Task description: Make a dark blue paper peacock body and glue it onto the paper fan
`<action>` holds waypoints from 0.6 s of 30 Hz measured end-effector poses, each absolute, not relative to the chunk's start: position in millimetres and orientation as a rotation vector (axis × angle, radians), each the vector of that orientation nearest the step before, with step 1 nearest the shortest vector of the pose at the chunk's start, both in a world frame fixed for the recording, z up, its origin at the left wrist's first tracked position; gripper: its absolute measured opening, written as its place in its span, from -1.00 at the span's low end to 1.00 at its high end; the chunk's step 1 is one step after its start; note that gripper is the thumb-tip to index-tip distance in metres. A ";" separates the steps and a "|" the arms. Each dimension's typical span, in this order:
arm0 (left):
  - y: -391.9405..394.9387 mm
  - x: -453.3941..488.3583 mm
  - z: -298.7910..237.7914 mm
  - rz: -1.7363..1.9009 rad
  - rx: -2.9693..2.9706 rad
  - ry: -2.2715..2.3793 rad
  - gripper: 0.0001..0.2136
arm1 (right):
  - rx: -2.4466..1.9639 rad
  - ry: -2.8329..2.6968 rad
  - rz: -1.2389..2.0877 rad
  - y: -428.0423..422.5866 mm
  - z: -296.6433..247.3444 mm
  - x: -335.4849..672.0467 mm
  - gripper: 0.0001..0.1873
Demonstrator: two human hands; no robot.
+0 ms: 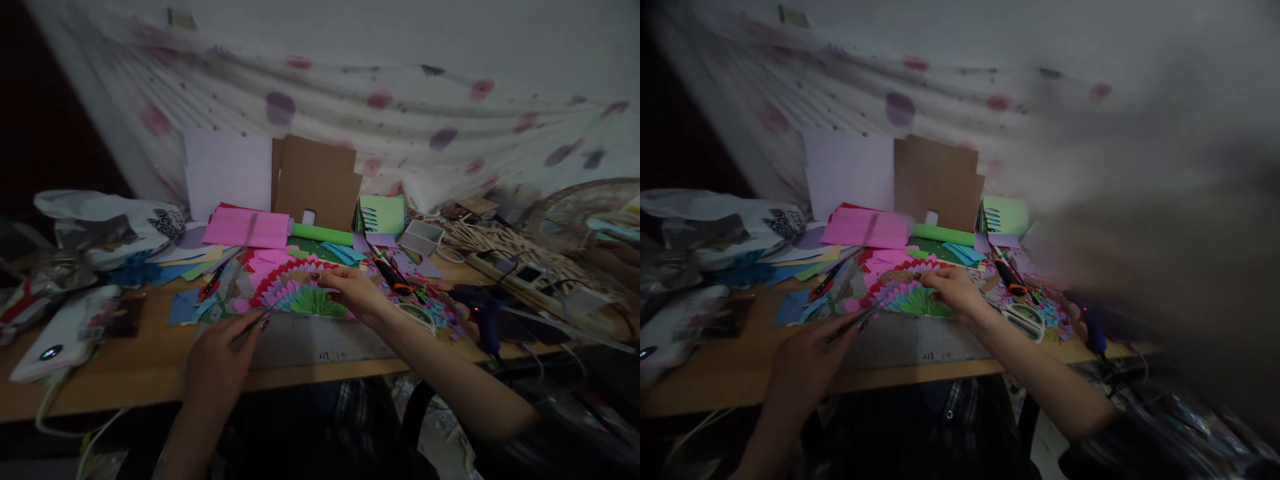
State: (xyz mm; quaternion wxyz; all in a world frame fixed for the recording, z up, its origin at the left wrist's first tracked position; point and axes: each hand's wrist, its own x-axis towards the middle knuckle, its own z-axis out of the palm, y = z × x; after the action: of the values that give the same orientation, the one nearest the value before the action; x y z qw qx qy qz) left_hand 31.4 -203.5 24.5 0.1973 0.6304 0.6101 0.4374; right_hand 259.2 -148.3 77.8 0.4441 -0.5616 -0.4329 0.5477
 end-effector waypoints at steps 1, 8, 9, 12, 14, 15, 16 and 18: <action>-203.6 28.5 24.9 1.236 1.789 1.712 -0.77 | -1.385 -1.075 1.360 -147.4 82.0 257.8 -0.89; -192.0 -20.1 32.5 1.201 1.816 2.004 -0.78 | -1.263 -1.121 1.376 -123.2 125.1 249.9 -0.79; -188.9 -22.1 35.9 1.216 1.815 2.010 -0.75 | -1.241 -1.130 1.373 -119.1 131.8 249.2 -0.79; -181.1 -12.9 49.2 1.286 1.818 1.947 -0.67 | -1.187 -1.158 1.361 -111.5 146.9 247.3 -0.81; -178.1 1.3 59.6 1.305 1.819 1.904 -0.67 | -1.169 -1.175 1.350 -110.2 151.4 246.0 -0.81; -177.2 9.2 64.7 1.308 1.824 1.893 -0.68 | -1.164 -1.185 1.345 -110.3 151.9 245.4 -0.81; -176.3 16.9 69.5 1.311 1.833 1.895 -0.69 | -1.160 -1.196 1.340 -110.6 151.6 244.9 -0.81; -174.4 30.9 77.3 1.305 1.881 1.885 -0.72 | -1.158 -1.222 1.330 -111.2 149.2 244.4 -0.80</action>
State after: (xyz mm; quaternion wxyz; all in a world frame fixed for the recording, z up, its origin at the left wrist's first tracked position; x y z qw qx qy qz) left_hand 30.9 -174.4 77.3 0.0880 0.6317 0.6333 0.4383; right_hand 244.4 -111.2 149.2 0.4778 -0.4744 -0.5002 0.5445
